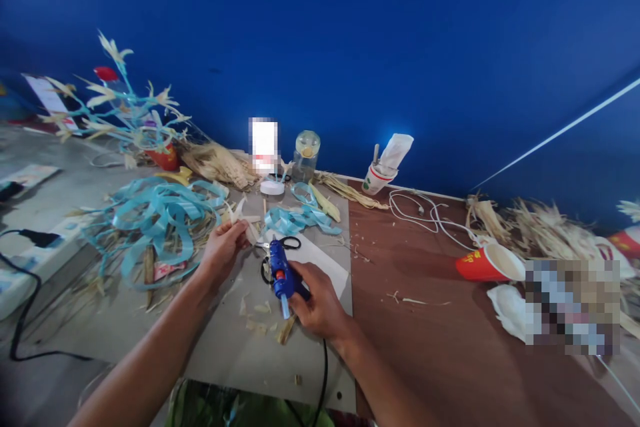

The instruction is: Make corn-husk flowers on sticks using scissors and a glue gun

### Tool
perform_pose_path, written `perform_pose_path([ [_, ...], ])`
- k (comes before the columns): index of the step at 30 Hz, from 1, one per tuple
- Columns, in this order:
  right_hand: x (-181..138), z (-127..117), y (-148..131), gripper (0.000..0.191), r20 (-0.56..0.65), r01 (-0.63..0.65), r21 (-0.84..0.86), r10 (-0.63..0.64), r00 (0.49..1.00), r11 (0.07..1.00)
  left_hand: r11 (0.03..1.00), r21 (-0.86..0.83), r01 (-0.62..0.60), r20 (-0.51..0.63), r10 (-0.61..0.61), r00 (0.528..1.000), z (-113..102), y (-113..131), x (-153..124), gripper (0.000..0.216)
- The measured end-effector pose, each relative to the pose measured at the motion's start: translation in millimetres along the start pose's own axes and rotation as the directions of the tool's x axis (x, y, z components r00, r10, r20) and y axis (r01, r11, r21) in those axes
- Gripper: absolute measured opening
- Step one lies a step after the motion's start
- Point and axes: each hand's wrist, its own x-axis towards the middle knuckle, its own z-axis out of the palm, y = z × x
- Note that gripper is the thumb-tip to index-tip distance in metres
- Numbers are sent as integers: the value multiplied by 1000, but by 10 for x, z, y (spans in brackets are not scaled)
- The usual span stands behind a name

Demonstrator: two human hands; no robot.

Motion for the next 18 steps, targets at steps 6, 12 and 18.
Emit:
perform_pose_path([
  [6, 31, -126, -84, 54, -6, -118, -129, 118, 993, 985, 992, 102, -74, 20, 72, 997, -9, -49, 4, 26],
  [12, -77, -142, 14, 50, -93, -352, -363, 342, 935, 863, 983, 143, -115, 78, 104, 991, 11, -31, -29, 26],
  [18, -141, -209, 35, 39, -60, -394, -476, 418, 907, 786, 967, 185, -176, 186, 141, 972, 31, -7, -68, 25],
])
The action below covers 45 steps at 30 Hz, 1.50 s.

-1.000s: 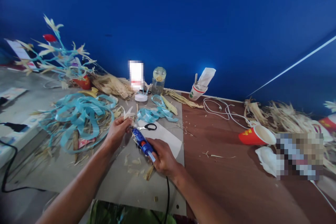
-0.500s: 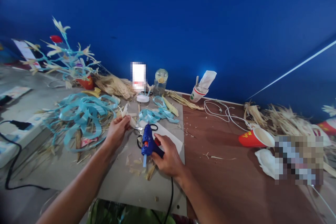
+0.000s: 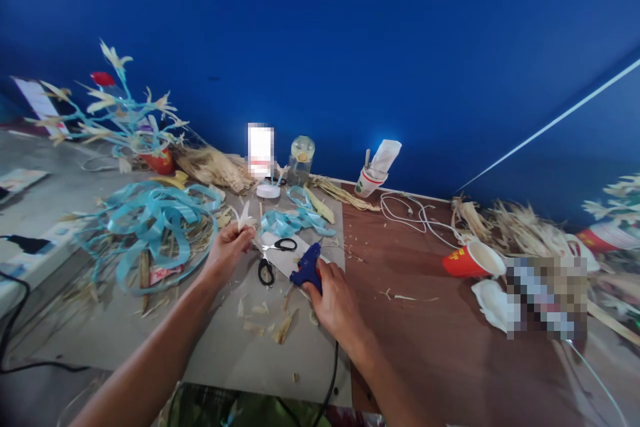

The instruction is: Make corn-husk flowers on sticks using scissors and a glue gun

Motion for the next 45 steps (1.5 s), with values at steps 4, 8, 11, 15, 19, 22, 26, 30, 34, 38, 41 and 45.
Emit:
perform_pose_path([
  [4, 120, -302, -97, 23, -116, 32, -15, -33, 993, 999, 998, 56, -25, 46, 22, 999, 19, 23, -14, 25],
  [8, 411, -428, -382, 24, -90, 83, 375, -52, 995, 923, 994, 104, -45, 116, 33, 993, 53, 26, -45, 26],
  [11, 658, -282, -622, 19, 11, 43, 566, -60, 998, 823, 991, 121, -52, 161, 32, 987, 74, 7, -69, 24],
  [15, 864, -52, -789, 12, 131, -31, 698, -85, 988, 715, 984, 163, -78, 205, 44, 978, 68, -49, -70, 22],
  [19, 918, -10, -804, 9, 166, -110, 770, -31, 986, 629, 960, 252, -119, 198, 69, 978, 38, -118, -50, 24],
  [22, 930, -45, -784, 11, 177, -164, 800, 34, 984, 577, 954, 277, -117, 234, 52, 971, 20, -120, -53, 21],
  [26, 967, -79, -730, 15, 125, -175, 857, 135, 983, 484, 978, 196, -69, 203, 28, 979, 14, -36, -102, 26],
  [30, 993, -82, -685, 17, 83, -152, 919, 199, 977, 364, 999, -34, -40, 229, 47, 972, 29, -2, -146, 27],
  [34, 973, -89, -698, 19, 82, -144, 952, 230, 970, 269, 985, -170, 14, 235, 27, 972, 38, -47, -143, 25],
  [38, 947, -116, -728, 18, 56, -101, 977, 232, 971, 189, 978, -190, 88, 305, -27, 952, 15, -83, -135, 23],
  [41, 939, -136, -743, 19, 74, -98, 991, 232, 970, 90, 975, -201, 92, 370, -12, 929, 6, -101, -140, 23],
  [45, 924, -138, -768, 26, 169, -147, 983, 232, 958, -112, 965, -233, 119, 402, -16, 916, 31, -99, -160, 25],
])
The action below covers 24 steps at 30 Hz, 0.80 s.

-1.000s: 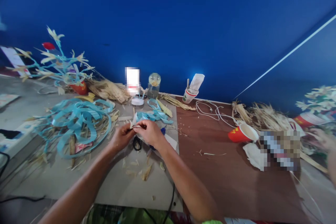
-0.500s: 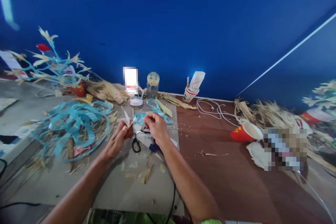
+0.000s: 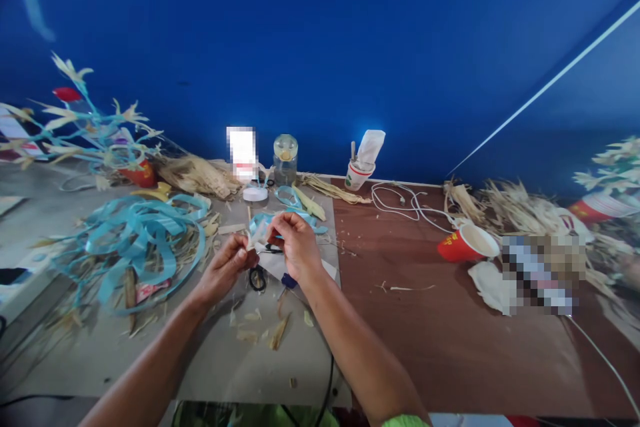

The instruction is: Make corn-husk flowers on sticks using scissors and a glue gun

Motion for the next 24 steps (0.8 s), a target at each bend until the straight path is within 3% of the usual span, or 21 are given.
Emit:
perform_pose_path([
  [7, -42, 58, 48, 32, -22, -72, 100, 75, 997, 992, 996, -88, -33, 16, 34, 999, 33, -16, 16, 26],
  [24, -88, 118, 94, 26, -22, 1, 180, 3, 1000, 984, 999, -40, -26, 37, 27, 999, 37, -35, 31, 35],
])
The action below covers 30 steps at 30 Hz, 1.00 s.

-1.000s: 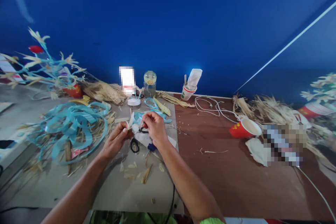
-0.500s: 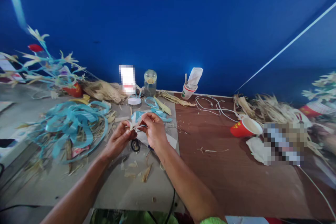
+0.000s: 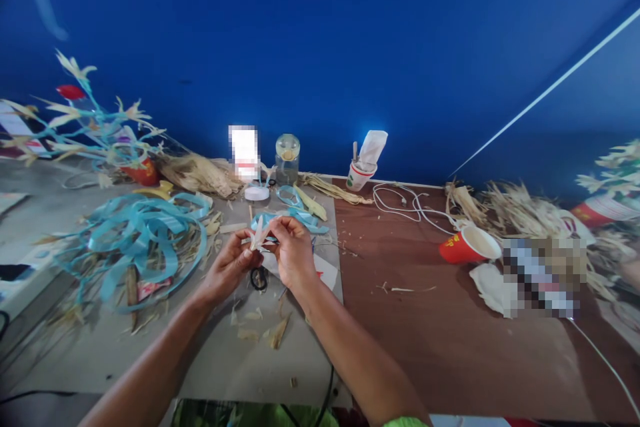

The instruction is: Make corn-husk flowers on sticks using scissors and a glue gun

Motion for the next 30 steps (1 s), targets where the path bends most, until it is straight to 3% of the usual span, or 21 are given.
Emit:
perform_pose_path([
  [20, -33, 37, 52, 20, -30, 50, 8, -49, 998, 999, 999, -9, 34, -56, -35, 998, -19, -35, 12, 25],
  [30, -8, 5, 70, 22, -58, 18, -21, -19, 998, 1000, 982, 184, 49, -148, -22, 989, 9, 22, 17, 31],
])
